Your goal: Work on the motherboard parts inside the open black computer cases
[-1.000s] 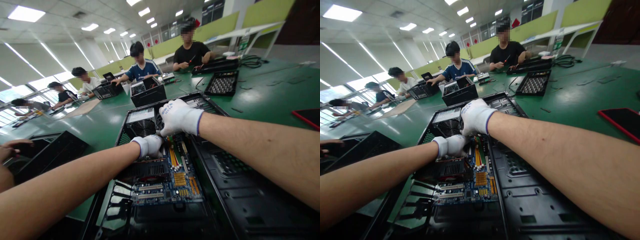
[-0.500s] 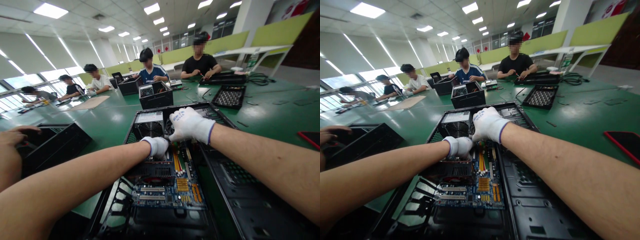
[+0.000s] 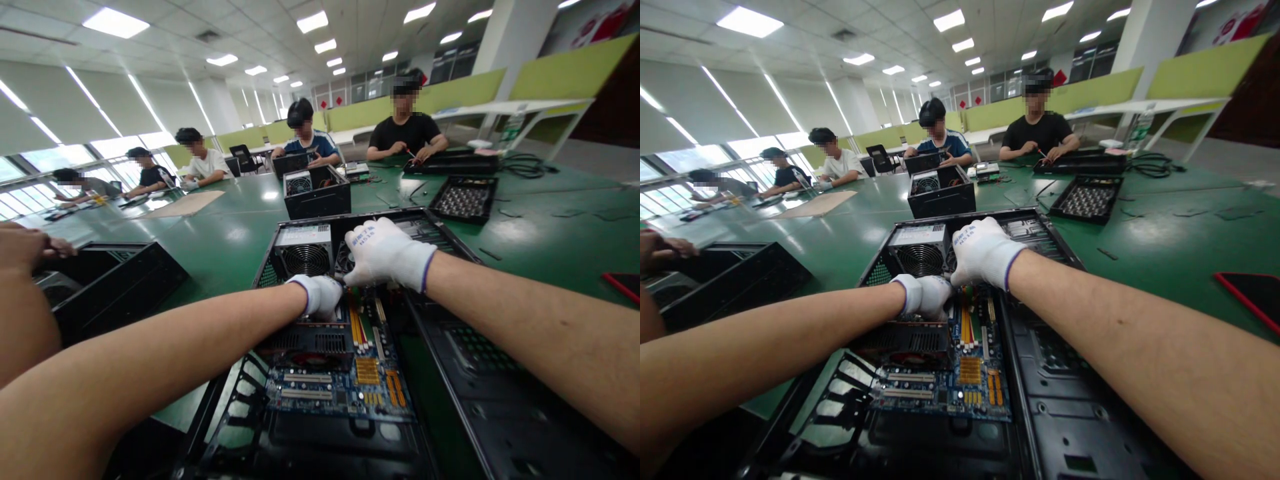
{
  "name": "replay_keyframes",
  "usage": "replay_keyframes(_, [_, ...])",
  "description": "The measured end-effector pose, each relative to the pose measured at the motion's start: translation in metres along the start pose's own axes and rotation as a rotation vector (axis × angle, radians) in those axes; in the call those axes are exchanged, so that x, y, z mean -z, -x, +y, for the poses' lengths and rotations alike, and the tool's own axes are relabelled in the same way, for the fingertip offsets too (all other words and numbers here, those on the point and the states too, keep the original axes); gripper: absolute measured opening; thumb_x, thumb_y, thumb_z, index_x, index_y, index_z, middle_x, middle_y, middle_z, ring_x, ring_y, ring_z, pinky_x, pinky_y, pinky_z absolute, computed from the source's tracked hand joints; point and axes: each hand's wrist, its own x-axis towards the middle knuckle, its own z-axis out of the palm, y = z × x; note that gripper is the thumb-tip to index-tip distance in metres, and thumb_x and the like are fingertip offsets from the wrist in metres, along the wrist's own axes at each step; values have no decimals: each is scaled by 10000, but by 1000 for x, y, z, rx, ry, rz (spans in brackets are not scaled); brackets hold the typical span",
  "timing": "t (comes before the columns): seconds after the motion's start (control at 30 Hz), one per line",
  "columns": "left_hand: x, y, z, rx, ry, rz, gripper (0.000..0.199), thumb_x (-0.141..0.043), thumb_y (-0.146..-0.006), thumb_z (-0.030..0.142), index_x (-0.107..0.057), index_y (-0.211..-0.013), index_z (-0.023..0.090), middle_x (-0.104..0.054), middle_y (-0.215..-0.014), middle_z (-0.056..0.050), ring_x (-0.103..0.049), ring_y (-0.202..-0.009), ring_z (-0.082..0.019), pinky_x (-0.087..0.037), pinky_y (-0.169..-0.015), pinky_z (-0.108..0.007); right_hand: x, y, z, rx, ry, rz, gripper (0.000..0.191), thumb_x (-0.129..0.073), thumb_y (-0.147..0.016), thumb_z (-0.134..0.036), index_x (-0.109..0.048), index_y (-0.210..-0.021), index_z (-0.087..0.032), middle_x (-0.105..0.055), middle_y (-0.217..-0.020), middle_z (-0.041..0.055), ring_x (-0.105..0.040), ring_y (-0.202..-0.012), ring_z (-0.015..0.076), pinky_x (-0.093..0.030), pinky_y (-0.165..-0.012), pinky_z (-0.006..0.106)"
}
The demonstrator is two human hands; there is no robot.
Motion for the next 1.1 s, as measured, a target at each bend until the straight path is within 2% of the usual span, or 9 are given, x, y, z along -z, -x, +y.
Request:
replay_keyframes(0.1, [2, 1, -1, 38, -29, -17, 794, -890, -666, 306, -605, -1398, 190, -696, -1353, -138, -650, -1265, -327, -521, -1079, -362, 0, 0, 0, -8, -4, 2, 697, -672, -719, -676, -736, -1147, -130, -755, -1127, 208, -713, -1045, 378, -521, -861, 469])
replay_keyframes(0.27, [5, 4, 1, 44, -45, -9, 744, -865, -721, 276, -594, -1407, 179, -692, -1361, -141, -638, -1291, -314, -507, -1100, -353, 0, -1, 1, -7, -4, -1, 706, -684, -716, -677, -733, -1172, -141, -747, -1171, 213, -706, -1063, 376, -518, -859, 457])
replay_keyframes(0.4, [4, 5, 3, 53, -49, 4, 745, -862, -713, 233, -594, -1405, 173, -687, -1366, -138, -626, -1308, -310, -504, -1100, -333, -2, -2, 3, -4, 0, 5, 712, -660, -729, -699, -729, -1176, -149, -753, -1154, 203, -715, -1043, 365, -527, -841, 445])
replay_keyframes(0.67, [6, 6, 3, 60, -61, -3, 773, -879, -724, 319, -583, -1418, 150, -672, -1386, -160, -646, -1272, -327, -520, -1085, -357, -2, -2, 4, -2, -15, 11, 709, -672, -718, -695, -733, -1161, -145, -757, -1128, 203, -717, -1028, 367, -527, -840, 451])
replay_keyframes(0.9, [7, 7, 4, 36, -75, -16, 757, -838, -763, 265, -556, -1447, 106, -655, -1401, -193, -647, -1265, -338, -521, -1082, -375, -2, -1, 3, 13, -25, 8, 716, -676, -710, -692, -736, -1155, -134, -757, -1129, 206, -713, -1022, 374, -525, -843, 467])
replay_keyframes(1.1, [3, 3, -2, -16, -63, -6, 771, -861, -700, 298, -586, -1413, 194, -698, -1355, -115, -624, -1299, -314, -502, -1095, -350, 0, -1, 3, 11, -11, -9, 702, -673, -722, -683, -739, -1160, -138, -755, -1138, 203, -711, -1034, 372, -519, -853, 465])
